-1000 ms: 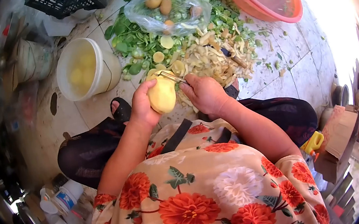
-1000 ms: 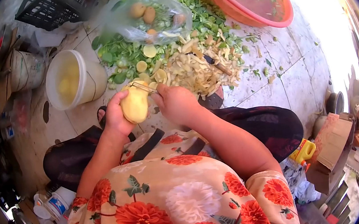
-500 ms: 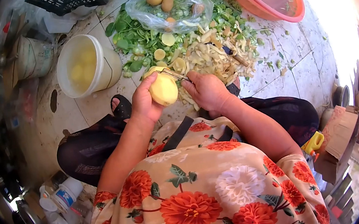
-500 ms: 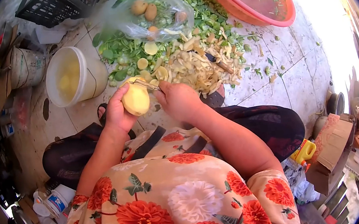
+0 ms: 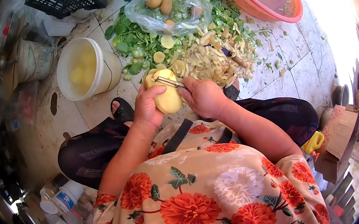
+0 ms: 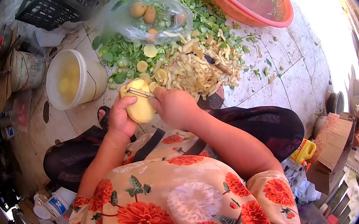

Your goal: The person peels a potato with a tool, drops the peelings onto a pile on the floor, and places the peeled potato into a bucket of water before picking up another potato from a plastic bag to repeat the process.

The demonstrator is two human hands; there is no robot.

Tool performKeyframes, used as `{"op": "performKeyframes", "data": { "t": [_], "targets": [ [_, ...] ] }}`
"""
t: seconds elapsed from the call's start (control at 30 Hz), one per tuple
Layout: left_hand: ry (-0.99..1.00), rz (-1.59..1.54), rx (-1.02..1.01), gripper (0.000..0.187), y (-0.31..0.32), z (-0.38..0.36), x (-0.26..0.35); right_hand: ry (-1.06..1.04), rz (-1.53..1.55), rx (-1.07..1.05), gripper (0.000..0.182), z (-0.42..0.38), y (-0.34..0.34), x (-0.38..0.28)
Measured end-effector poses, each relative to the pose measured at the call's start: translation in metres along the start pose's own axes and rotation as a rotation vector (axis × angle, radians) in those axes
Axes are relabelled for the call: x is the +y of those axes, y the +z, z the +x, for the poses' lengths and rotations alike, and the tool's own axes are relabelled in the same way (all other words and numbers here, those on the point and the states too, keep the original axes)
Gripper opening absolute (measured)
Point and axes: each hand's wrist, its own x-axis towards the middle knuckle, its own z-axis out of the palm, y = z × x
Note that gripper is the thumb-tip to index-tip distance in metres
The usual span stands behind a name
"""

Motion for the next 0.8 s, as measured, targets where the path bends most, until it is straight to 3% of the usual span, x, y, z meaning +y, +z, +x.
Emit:
{"op": "performKeyframes", "data": {
  "t": [0.33, 0.43, 0.5, 0.6, 0.73, 0.8],
  "targets": [
    [-0.045, 0.045, -0.022, 0.05, 0.0, -0.01, -0.003, 0.033, -0.039, -0.005, 0.027, 0.006, 0.004, 0.017],
    [-0.021, 0.099, -0.073, 0.053, 0.01, -0.021, -0.003, 0.302, -0.137, -0.011, 0.032, 0.018, 0.003, 0.052],
    [0.025, 0.1, -0.121, 0.057, 0.013, -0.02, -0.001, 0.282, -0.04, 0.089, 0.031, 0.019, -0.001, 0.05],
    [0.021, 0.066, -0.031, 0.057, 0.007, -0.013, -0.001, 0.187, 0.052, 0.134, 0.031, 0.011, -0.001, 0.035],
    [-0.029, -0.054, -0.022, 0.054, 0.003, -0.011, 0.004, -0.026, 0.116, 0.074, 0.025, 0.003, 0.001, 0.01],
    [-0.069, -0.089, -0.035, 0.052, 0.001, -0.013, 0.006, -0.031, 0.125, 0.071, 0.025, -0.003, 0.003, 0.005]
  ]
}}
